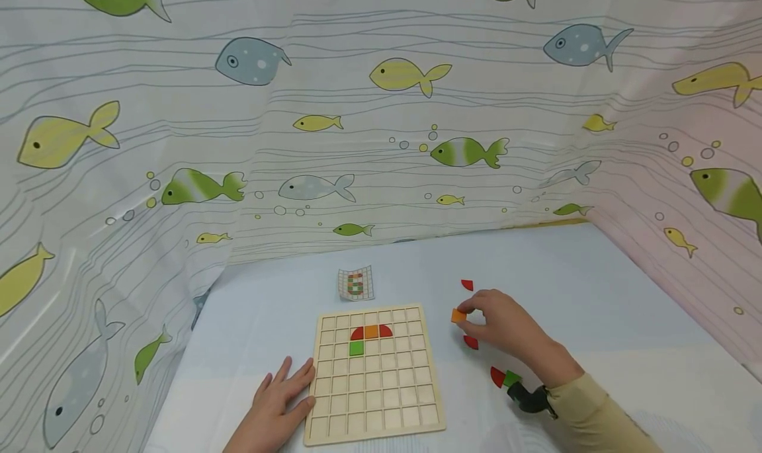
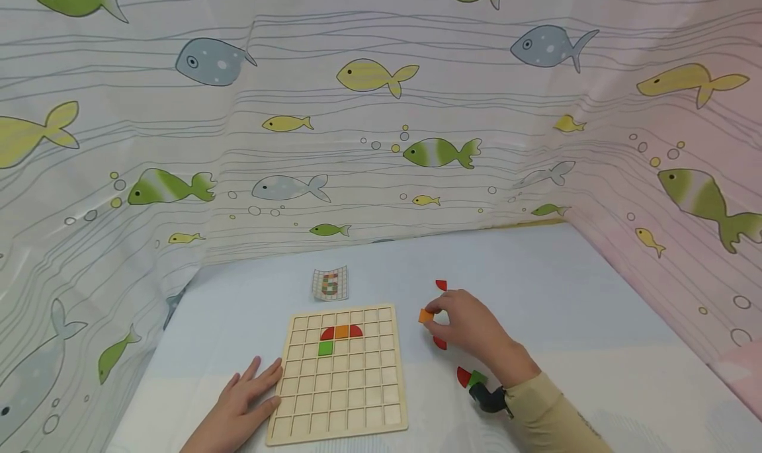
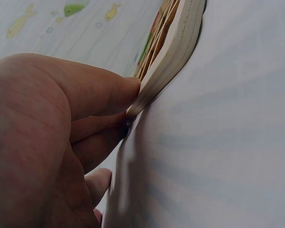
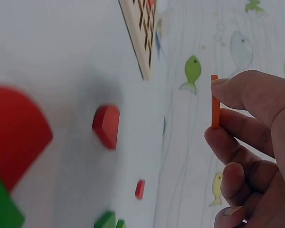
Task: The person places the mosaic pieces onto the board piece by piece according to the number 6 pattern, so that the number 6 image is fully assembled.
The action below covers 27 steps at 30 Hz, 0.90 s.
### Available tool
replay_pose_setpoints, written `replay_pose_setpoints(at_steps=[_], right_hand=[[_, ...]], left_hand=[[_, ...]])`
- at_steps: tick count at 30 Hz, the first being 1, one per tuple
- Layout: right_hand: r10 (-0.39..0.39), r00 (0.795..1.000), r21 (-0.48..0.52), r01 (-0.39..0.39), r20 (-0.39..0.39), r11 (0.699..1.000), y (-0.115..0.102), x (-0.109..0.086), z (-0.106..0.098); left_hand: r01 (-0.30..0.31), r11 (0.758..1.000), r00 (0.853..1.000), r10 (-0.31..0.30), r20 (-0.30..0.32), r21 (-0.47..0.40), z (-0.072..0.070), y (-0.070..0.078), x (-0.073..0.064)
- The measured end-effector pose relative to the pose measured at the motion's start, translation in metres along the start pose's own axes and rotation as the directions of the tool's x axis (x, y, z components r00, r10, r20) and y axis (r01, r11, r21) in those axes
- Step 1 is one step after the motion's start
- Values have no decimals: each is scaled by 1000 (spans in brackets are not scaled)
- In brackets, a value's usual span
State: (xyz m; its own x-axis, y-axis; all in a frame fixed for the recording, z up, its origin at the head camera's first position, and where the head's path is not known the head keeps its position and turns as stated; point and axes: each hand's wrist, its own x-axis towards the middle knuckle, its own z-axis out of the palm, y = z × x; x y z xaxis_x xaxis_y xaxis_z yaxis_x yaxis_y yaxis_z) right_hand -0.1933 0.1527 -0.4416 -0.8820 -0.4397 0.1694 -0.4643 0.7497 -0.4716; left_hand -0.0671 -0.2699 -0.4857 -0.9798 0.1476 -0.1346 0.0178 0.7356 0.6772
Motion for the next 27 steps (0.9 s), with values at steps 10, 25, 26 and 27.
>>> replay_pose_setpoints(at_steps=[10,25,26,27], right_hand=[[-132,991,-45,133,36,990,-31,16,19],[-195,971,-30,201,138,979,-71,31,47],[-201,969,-27,207,145,978,-74,33,49],[-206,967,-25,212,152,977,-76,34,51]], left_hand=[[3,1000,1000,-3,7,4,0,-2,2],[10,1000,1000,-10,1,10,0,1,1],[10,1000,1000,-10,2,8,0,1,1],[9,1000,1000,-9,1,7,0,1,1]])
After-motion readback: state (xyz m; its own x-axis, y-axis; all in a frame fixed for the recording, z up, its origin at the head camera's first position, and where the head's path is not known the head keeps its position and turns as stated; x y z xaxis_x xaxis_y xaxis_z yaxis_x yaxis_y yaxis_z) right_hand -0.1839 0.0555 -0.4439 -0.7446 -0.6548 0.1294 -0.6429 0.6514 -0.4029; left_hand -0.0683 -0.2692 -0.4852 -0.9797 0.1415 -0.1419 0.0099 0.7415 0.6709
